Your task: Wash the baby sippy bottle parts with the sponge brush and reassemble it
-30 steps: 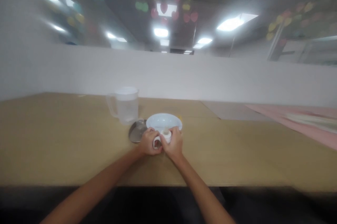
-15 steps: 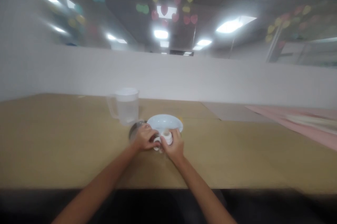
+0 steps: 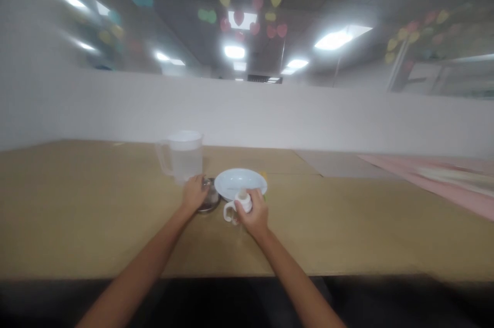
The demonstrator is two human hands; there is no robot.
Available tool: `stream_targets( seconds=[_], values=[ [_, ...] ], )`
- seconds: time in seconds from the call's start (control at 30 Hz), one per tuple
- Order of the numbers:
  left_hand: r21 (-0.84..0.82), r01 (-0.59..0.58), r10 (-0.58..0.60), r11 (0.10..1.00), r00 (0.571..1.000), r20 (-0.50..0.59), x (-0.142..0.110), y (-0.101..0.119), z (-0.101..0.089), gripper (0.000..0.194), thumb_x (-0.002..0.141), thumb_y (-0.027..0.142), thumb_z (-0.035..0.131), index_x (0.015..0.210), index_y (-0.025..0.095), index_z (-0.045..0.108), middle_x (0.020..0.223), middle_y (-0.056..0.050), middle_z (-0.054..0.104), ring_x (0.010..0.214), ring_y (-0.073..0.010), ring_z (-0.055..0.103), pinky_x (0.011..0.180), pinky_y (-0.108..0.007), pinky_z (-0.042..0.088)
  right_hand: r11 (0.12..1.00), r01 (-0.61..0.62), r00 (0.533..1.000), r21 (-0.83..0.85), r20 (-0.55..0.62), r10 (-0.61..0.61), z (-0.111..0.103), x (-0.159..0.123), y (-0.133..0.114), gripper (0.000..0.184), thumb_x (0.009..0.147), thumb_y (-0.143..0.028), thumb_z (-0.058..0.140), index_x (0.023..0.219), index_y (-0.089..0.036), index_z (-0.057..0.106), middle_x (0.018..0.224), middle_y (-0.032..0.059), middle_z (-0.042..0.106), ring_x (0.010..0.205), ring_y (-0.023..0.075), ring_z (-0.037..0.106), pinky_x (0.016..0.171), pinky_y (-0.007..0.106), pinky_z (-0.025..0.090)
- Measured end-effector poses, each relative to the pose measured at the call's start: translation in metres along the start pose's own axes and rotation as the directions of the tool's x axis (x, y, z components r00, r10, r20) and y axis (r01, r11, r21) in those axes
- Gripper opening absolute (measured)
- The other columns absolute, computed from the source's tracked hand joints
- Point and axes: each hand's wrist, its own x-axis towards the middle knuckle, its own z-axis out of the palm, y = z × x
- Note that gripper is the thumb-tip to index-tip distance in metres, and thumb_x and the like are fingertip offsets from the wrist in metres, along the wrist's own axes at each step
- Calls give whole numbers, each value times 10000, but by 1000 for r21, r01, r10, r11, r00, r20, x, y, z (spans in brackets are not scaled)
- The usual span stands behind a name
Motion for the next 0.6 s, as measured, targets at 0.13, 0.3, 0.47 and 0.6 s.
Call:
stream_targets(
  seconds=[0.13,0.3,0.47,0.6],
  values=[
    [53,84,-87,995,995,48,-2,2,-3,401,826,341,512,1180,153,524,1127,-148,608,1073,-293,550,897,-392,395,1000,5,1000,-2,3,-5,1,0,1,211,789,-375,574,914,-207,549,841,41,552,810,204,539,734,334,437],
    [19,224,-225,974,973,43,1,4,-11,495,796,326,567,1221,98,458,1130,-184,605,1084,-312,553,906,-411,386,1000,1,1000,-2,-11,-1,2,0,1,218,770,-368,585,916,-207,561,838,38,560,805,202,542,722,328,441],
    [-265,150,-232,953,921,-313,1,20,-31,419,819,412,549,1134,150,463,1063,-138,607,1005,-284,582,858,-414,433,1000,-13,1000,9,2,13,3,1,0,234,762,-380,605,919,-211,564,841,37,559,798,201,545,719,326,442],
    [-405,-291,-23,867,788,-615,-13,47,-42,395,857,435,509,1141,173,431,1090,-126,576,1012,-235,569,871,-392,458,999,-28,999,21,15,28,3,1,-1,288,741,-407,643,937,-214,558,866,42,559,817,204,547,733,327,445]
  ],
)
